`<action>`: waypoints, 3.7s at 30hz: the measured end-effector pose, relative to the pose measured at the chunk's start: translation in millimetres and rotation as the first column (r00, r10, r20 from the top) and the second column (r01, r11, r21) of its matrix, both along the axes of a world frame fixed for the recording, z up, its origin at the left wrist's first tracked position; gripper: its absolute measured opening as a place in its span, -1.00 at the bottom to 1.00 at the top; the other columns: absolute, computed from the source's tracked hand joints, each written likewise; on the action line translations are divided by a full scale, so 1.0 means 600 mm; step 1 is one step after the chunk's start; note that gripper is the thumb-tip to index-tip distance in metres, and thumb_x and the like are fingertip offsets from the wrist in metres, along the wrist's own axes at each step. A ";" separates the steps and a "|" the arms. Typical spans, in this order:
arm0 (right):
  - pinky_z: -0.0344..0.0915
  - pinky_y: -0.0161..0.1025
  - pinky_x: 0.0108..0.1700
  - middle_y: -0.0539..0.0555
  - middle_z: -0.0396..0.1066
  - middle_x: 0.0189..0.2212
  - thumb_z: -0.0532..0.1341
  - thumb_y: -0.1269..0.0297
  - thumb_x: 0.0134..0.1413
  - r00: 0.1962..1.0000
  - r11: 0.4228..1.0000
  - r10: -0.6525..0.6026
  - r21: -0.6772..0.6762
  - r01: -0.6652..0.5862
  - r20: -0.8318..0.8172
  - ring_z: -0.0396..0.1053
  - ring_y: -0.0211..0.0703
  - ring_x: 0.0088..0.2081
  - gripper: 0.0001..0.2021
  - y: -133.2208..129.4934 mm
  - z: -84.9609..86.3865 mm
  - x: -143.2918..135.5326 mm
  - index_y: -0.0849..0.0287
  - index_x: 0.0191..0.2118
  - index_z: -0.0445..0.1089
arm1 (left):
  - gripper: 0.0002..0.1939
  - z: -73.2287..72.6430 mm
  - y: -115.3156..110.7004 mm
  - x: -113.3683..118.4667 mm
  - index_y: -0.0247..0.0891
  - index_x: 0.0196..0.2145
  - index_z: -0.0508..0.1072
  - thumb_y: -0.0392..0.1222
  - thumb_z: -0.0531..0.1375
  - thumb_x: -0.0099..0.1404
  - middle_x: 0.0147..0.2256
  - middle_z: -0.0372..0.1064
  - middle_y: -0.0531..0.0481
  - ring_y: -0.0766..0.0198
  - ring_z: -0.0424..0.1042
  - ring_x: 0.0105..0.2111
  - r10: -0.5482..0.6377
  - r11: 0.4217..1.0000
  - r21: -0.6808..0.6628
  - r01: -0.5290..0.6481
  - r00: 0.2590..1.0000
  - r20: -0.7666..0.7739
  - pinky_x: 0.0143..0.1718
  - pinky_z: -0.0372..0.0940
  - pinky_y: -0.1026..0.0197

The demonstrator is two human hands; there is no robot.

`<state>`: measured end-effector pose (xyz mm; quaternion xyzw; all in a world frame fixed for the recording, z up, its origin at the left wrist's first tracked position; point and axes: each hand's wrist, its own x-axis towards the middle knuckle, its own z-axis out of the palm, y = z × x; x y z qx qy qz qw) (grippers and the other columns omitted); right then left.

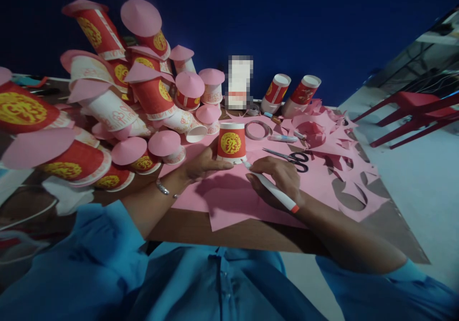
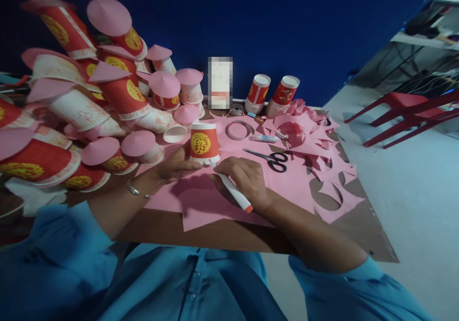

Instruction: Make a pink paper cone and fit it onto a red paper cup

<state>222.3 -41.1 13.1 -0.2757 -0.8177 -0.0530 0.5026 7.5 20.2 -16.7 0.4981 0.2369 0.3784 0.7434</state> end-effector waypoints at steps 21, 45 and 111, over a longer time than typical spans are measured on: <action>0.46 -0.30 -0.35 0.03 0.55 -0.41 0.30 0.47 0.26 0.999 0.999 0.033 -0.039 -0.033 0.002 0.55 -0.20 -0.41 -0.85 0.006 -0.004 0.002 0.12 -0.13 0.37 | -0.17 -0.003 -0.002 0.000 -0.16 0.25 0.36 -0.28 0.50 0.04 0.03 0.60 -0.19 -0.09 0.56 0.09 -0.041 0.999 0.023 0.040 0.999 0.027 0.18 0.37 -0.10; 0.43 -0.32 -0.38 0.00 0.54 -0.44 0.26 0.49 0.22 0.999 0.997 0.038 -0.074 -0.037 0.009 0.51 -0.23 -0.46 -0.86 0.000 0.008 0.002 0.10 -0.19 0.37 | -0.30 -0.002 -0.003 -0.005 -0.21 0.16 0.43 -0.25 0.50 0.07 0.01 0.59 -0.20 -0.04 0.55 0.06 -0.048 0.999 0.020 0.049 0.998 -0.040 0.10 0.38 -0.02; 0.41 -0.33 -0.40 -0.03 0.52 -0.47 0.27 0.53 0.18 0.999 0.999 0.029 -0.031 -0.028 0.028 0.50 -0.24 -0.49 -0.83 -0.001 0.006 0.000 0.11 -0.21 0.34 | -0.28 0.000 -0.002 -0.006 -0.22 0.15 0.47 -0.19 0.52 0.03 0.02 0.59 -0.22 -0.05 0.57 0.05 -0.076 0.996 0.050 0.080 0.995 -0.065 0.10 0.42 -0.03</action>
